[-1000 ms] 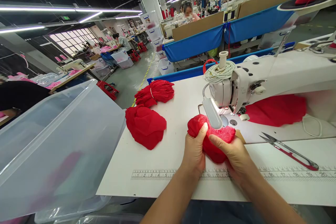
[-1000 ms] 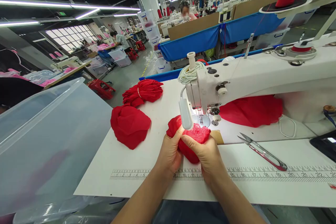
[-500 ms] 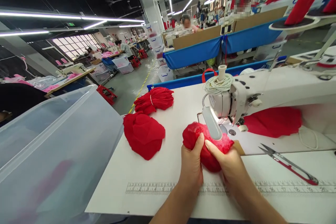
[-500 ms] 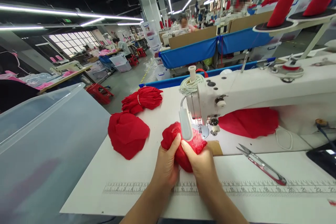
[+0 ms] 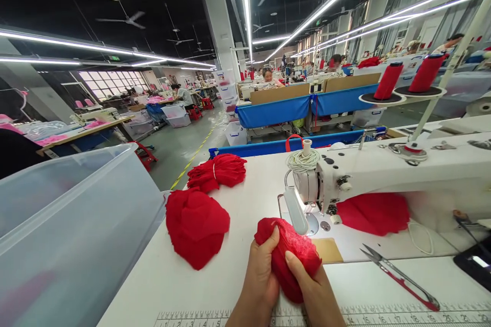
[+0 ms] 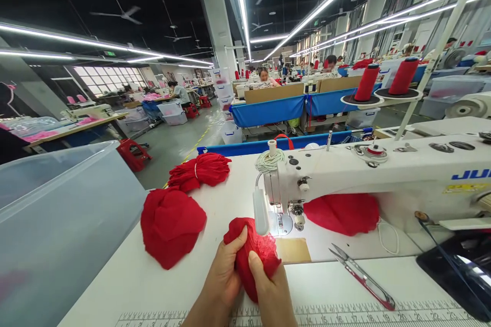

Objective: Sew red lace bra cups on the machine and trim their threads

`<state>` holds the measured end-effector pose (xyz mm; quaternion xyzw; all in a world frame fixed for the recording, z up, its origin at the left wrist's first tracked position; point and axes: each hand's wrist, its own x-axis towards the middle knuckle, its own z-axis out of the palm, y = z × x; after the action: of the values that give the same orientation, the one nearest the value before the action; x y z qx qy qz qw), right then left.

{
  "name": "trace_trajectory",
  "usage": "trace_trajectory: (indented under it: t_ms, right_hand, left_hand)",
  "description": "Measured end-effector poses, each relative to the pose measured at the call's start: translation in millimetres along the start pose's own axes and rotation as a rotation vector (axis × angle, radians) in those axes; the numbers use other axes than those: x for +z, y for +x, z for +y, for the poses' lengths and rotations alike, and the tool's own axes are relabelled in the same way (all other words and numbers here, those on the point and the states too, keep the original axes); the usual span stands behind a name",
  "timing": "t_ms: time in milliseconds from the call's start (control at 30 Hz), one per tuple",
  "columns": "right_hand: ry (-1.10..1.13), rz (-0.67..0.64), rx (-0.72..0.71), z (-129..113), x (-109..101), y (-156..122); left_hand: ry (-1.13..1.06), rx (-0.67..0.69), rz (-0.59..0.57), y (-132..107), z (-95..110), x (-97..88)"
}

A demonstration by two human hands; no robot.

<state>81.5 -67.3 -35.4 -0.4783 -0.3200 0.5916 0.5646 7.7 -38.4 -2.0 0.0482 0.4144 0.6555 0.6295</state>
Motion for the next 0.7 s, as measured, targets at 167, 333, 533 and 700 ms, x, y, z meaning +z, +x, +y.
trace_trajectory:
  t_ms: [167,333,533,700]
  right_hand:
    - [-0.016,0.009,0.026,3.3,-3.2,-17.8]
    - [-0.147,-0.215,0.034,-0.4,-20.4,-31.8]
    - [-0.165,-0.31,0.102,-6.4,-41.7,-34.8]
    - [-0.119,-0.176,0.187,-19.5,-52.0,-8.4]
  left_hand:
    - [0.006,-0.023,0.136,5.9,12.1,2.8]
    - [0.043,-0.093,0.242,19.6,19.6,-7.1]
    - [0.037,-0.146,0.24,28.7,22.2,-13.8]
    - [-0.043,-0.271,0.083,24.6,19.8,-5.5]
